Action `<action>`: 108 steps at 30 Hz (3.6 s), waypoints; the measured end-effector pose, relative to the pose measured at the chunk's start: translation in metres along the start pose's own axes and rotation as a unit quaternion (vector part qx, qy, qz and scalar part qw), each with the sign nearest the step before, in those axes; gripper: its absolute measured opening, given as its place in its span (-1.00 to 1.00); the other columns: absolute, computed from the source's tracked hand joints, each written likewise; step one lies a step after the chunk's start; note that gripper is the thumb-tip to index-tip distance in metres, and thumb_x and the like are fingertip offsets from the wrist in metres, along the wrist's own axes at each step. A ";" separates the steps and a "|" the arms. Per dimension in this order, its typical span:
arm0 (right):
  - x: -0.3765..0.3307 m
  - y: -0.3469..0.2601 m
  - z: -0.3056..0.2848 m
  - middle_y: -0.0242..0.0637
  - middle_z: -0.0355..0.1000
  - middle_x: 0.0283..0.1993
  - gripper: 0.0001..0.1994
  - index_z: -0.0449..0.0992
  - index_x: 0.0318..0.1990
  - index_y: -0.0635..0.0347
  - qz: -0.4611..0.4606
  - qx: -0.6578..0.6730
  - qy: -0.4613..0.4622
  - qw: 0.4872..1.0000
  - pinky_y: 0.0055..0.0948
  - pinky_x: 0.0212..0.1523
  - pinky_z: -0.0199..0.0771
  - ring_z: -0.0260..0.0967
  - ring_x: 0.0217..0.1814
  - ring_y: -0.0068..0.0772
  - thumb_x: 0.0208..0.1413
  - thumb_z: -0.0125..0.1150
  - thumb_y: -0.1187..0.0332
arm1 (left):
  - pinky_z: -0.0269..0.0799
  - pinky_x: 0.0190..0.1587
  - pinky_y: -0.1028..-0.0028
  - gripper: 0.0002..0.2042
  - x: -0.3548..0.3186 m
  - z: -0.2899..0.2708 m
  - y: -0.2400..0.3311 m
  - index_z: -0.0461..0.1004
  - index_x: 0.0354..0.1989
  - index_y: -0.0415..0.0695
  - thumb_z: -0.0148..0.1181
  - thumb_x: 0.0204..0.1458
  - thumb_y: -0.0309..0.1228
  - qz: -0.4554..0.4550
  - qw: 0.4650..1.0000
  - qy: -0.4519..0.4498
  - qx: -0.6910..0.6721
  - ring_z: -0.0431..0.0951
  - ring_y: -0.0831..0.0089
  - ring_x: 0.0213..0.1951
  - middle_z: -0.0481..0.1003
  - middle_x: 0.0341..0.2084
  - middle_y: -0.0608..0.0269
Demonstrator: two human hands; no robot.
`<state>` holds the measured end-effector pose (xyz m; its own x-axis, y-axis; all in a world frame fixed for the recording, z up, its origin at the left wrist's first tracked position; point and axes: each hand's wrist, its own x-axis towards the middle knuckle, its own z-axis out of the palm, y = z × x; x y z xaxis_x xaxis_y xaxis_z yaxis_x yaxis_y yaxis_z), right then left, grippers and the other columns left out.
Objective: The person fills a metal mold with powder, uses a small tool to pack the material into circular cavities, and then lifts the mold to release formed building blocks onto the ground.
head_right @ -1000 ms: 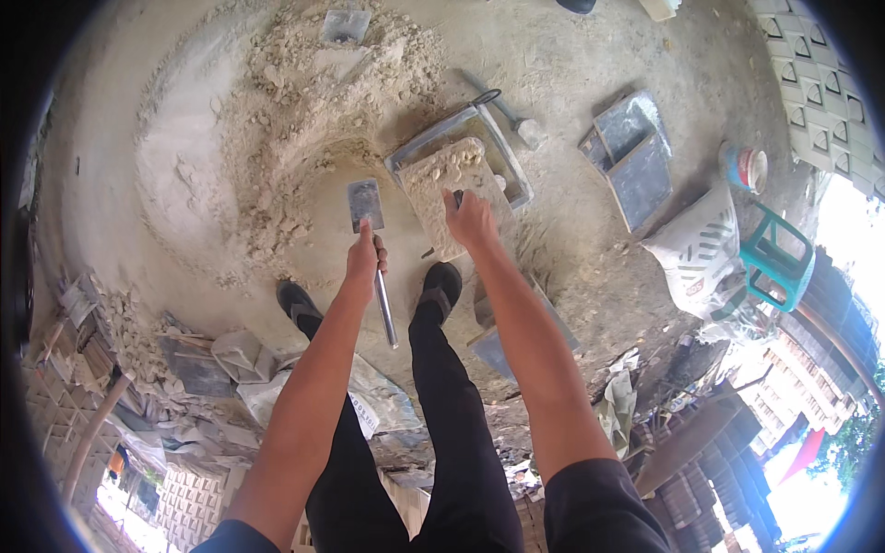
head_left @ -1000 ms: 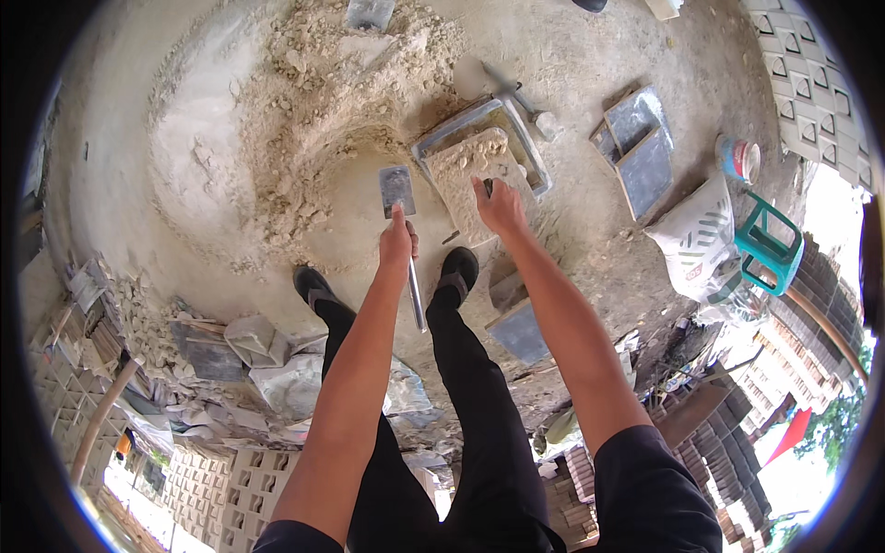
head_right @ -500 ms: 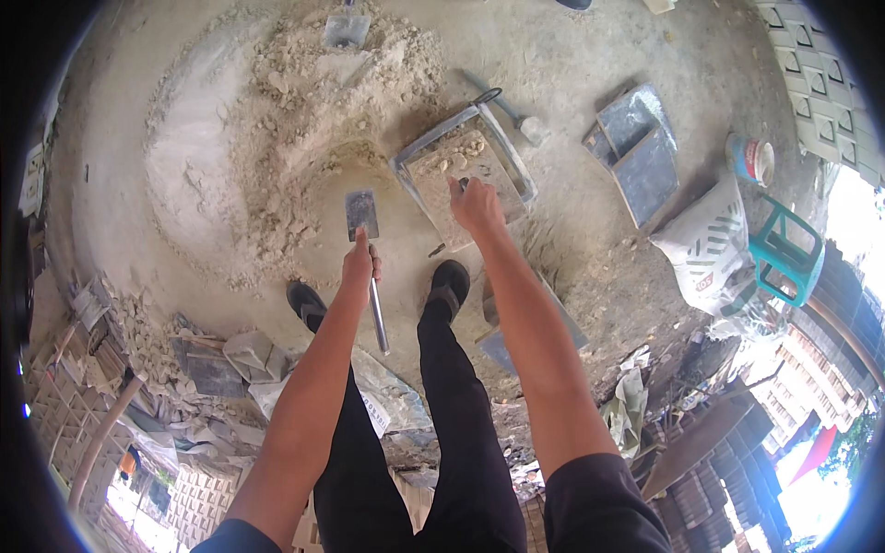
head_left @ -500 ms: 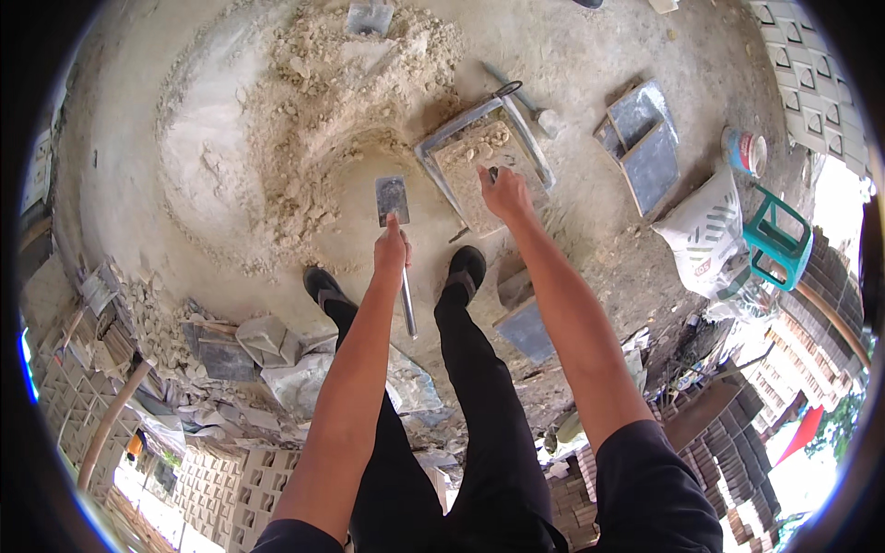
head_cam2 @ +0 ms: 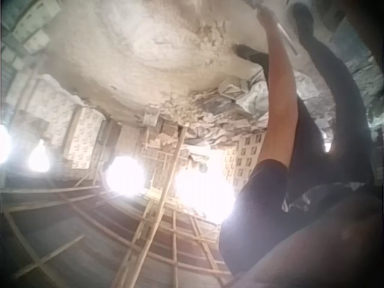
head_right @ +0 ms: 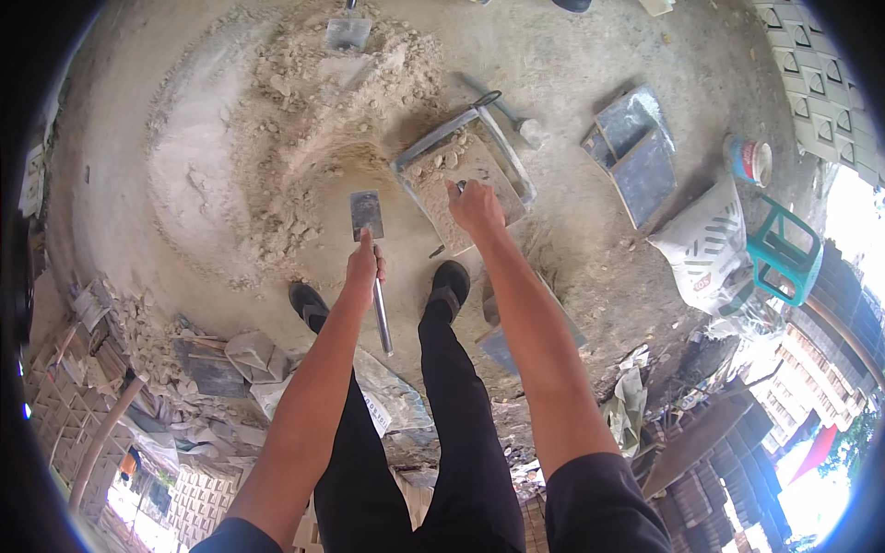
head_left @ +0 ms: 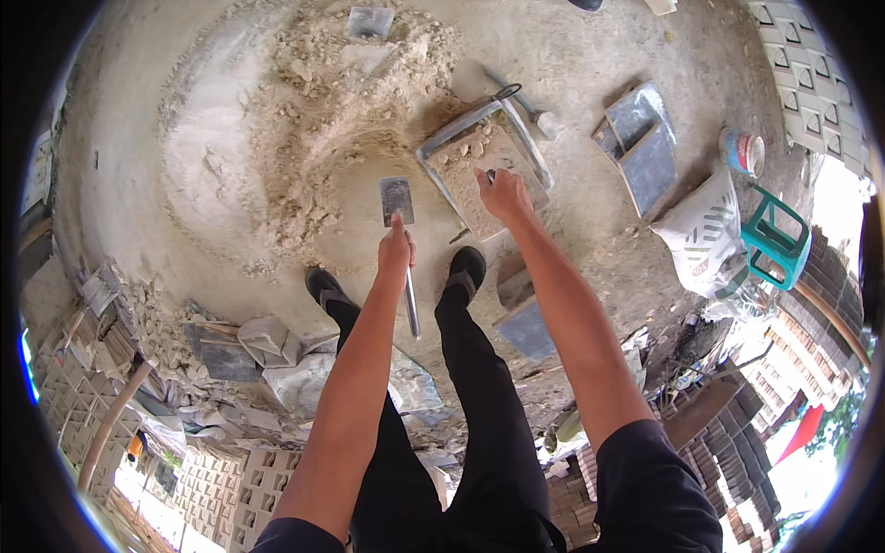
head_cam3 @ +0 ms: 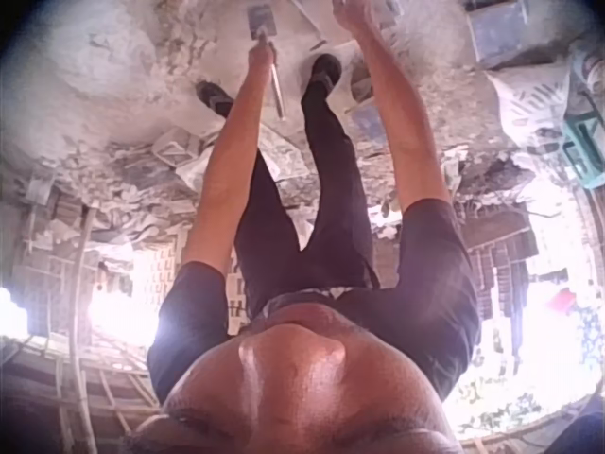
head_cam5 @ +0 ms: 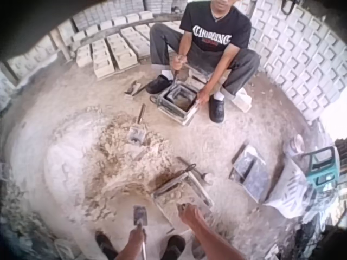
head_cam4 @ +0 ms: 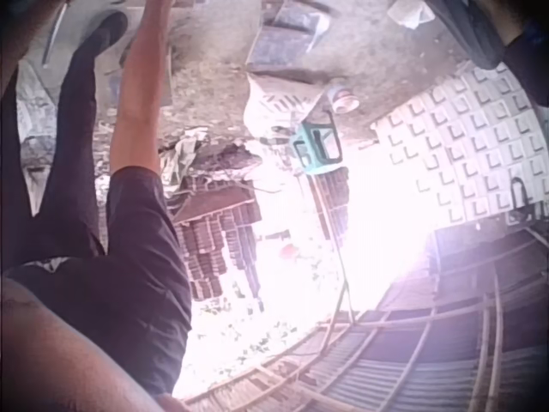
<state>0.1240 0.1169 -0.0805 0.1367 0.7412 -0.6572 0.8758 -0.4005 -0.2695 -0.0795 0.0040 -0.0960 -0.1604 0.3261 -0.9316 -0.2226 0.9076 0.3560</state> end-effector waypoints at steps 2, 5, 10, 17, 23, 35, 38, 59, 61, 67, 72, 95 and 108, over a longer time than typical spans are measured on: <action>-0.002 -0.006 0.001 0.25 0.43 -0.12 -0.44 0.49 -0.16 0.38 0.004 0.003 -0.002 1.000 0.04 -0.01 0.39 0.38 0.00 0.23 0.19 -0.06 -0.08 | 0.13 -0.69 0.50 -0.45 0.000 -0.003 0.001 0.25 -0.60 -0.02 -0.20 0.15 0.22 0.002 1.000 -0.002 0.006 0.19 0.55 -0.78 0.19 -0.82 0.41; -0.001 -0.007 -0.001 0.24 0.44 -0.13 -0.45 0.49 -0.17 0.38 0.011 0.004 -0.010 1.000 0.04 -0.01 0.39 0.39 0.00 0.22 0.20 -0.07 -0.06 | 0.12 -0.71 0.50 -0.44 0.000 -0.003 0.003 0.25 -0.61 -0.03 -0.21 0.15 0.22 0.018 1.000 -0.007 0.012 0.18 0.55 -0.79 0.18 -0.83 0.40; -0.012 -0.015 -0.006 0.26 0.44 -0.15 -0.47 0.49 -0.19 0.43 0.070 0.022 0.008 0.997 0.02 -0.01 0.39 0.40 -0.02 0.23 0.20 -0.06 -0.01 | 0.10 -0.73 0.51 -0.42 0.003 -0.018 0.002 0.24 -0.63 -0.05 -0.22 0.16 0.23 0.063 0.997 -0.009 0.048 0.17 0.55 -0.81 0.17 -0.85 0.40; -0.058 -0.022 0.035 0.26 0.43 -0.24 -0.53 0.42 -0.30 0.47 0.003 0.082 0.093 0.992 0.05 -0.09 0.36 0.38 -0.13 0.33 0.19 0.02 0.07 | 0.13 -0.71 0.53 -0.41 0.007 -0.048 0.008 0.25 -0.63 -0.05 -0.22 0.14 0.25 0.075 0.997 0.005 0.035 0.19 0.57 -0.79 0.19 -0.83 0.40; -0.073 -0.052 0.116 0.26 0.42 -0.30 -0.58 0.34 -0.26 0.39 -0.102 0.172 -0.008 0.980 0.09 -0.14 0.30 0.34 -0.18 0.35 0.18 0.06 0.08 | 0.20 -0.68 0.50 -0.43 0.029 -0.108 0.007 0.27 -0.60 -0.03 -0.18 0.12 0.26 0.036 0.998 0.056 0.001 0.25 0.57 -0.74 0.23 -0.79 0.42; 0.020 -0.098 0.318 0.29 0.40 -0.25 -0.53 0.33 -0.21 0.35 -0.101 0.149 0.110 0.978 0.09 -0.10 0.29 0.32 -0.12 0.35 0.19 -0.01 -0.01 | 0.27 -0.65 0.45 -0.42 0.141 -0.204 -0.028 0.31 -0.61 -0.04 -0.17 0.10 0.27 0.010 0.994 0.086 0.066 0.31 0.51 -0.74 0.30 -0.76 0.38; 0.059 -0.134 0.302 0.26 0.41 -0.30 -0.53 0.34 -0.25 0.38 -0.134 0.143 0.098 0.976 0.07 -0.17 0.32 0.34 -0.18 0.35 0.17 0.02 0.01 | 0.28 -0.64 0.46 -0.40 0.152 -0.210 -0.022 0.33 -0.60 -0.07 -0.19 0.12 0.26 0.066 0.996 0.055 0.004 0.33 0.50 -0.73 0.31 -0.76 0.37; -0.079 -0.109 0.165 0.16 0.33 -0.58 -0.43 0.40 -0.57 0.36 -0.105 0.137 0.116 0.978 -0.02 -0.42 0.27 0.33 -0.43 0.27 0.13 0.07 -0.09 | 0.25 -0.63 0.47 -0.39 0.058 -0.211 -0.020 0.29 -0.62 -0.08 -0.18 0.10 0.28 0.083 0.990 0.073 0.089 0.35 0.48 -0.72 0.30 -0.77 0.35; -0.089 -0.081 0.137 0.16 0.33 -0.57 -0.44 0.40 -0.55 0.35 -0.080 0.128 0.111 0.982 -0.02 -0.41 0.27 0.33 -0.42 0.27 0.13 0.06 -0.08 | 0.25 -0.63 0.48 -0.39 0.036 -0.186 -0.014 0.28 -0.62 -0.07 -0.18 0.10 0.28 0.069 0.995 0.050 0.054 0.35 0.49 -0.73 0.30 -0.77 0.35; -0.110 -0.009 0.077 0.16 0.36 -0.53 -0.48 0.42 -0.52 0.33 -0.029 0.119 0.117 0.986 0.00 -0.36 0.29 0.34 -0.37 0.26 0.11 0.07 -0.07 | 0.21 -0.67 0.49 -0.40 0.000 -0.127 -0.003 0.24 -0.63 -0.05 -0.18 0.09 0.29 0.080 0.996 0.030 0.036 0.30 0.52 -0.76 0.27 -0.81 0.38; -0.116 0.040 0.053 0.10 0.33 -0.60 -0.50 0.41 -0.55 0.36 -0.014 0.133 0.152 0.979 -0.06 -0.45 0.25 0.33 -0.50 0.14 0.10 0.11 -0.01 | 0.24 -0.66 0.39 -0.30 -0.013 -0.075 0.000 0.22 -0.74 -0.12 -0.36 0.14 0.29 0.115 0.987 0.046 0.099 0.34 0.41 -0.78 0.24 -0.89 0.30; -0.056 0.135 0.028 0.13 0.44 -0.45 -0.52 0.47 -0.46 0.30 -0.003 0.107 0.104 0.989 0.04 -0.29 0.36 0.40 -0.31 0.23 0.08 0.10 -0.05 | 0.36 -0.19 0.07 -0.51 -0.002 0.020 -0.032 0.47 -0.31 -0.30 -0.13 0.17 -0.03 0.167 0.918 0.077 0.351 0.50 -0.17 -0.25 0.50 -0.41 -0.22; -0.081 0.145 0.026 0.12 0.46 -0.40 -0.50 0.50 -0.41 0.30 0.050 0.068 0.033 0.996 0.00 -0.21 0.38 0.42 -0.24 0.21 0.08 0.07 -0.08 | 0.35 -0.22 0.12 -0.51 -0.020 0.011 -0.034 0.43 -0.29 -0.29 -0.16 0.19 -0.01 0.192 0.915 0.076 0.348 0.51 -0.09 -0.27 0.51 -0.42 -0.14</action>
<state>0.2281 -0.0151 -0.0848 0.2549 0.7257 -0.6391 0.7863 -0.5402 -0.2998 -0.0586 -0.0301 -0.0905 -0.2418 0.6629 -0.7086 0.5352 0.7003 0.4724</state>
